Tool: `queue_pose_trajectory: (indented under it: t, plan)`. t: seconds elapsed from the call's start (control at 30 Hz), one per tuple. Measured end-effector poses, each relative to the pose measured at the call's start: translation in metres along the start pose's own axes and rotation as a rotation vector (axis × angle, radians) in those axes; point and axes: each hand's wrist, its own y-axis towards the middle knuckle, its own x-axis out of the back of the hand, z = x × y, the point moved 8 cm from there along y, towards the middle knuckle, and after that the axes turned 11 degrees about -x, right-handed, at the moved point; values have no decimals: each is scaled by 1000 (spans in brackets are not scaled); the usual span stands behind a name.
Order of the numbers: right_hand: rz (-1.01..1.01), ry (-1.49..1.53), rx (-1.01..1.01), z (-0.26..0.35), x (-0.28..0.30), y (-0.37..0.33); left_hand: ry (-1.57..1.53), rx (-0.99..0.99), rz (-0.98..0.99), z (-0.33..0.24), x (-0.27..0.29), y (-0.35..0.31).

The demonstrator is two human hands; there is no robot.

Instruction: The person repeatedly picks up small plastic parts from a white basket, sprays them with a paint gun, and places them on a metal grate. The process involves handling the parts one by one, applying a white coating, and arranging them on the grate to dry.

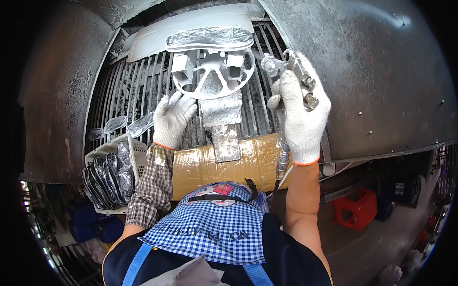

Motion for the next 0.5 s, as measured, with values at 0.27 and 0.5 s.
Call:
queue_pose_trajectory:
  t: [0.27,0.5]
  plan:
    - [-7,-61,-77,3,0,-19,56,-115,-47,10,-10,-2]
    - [-28,-12,-26,6,0,-22,-57,88,-34,60,-26,-19]
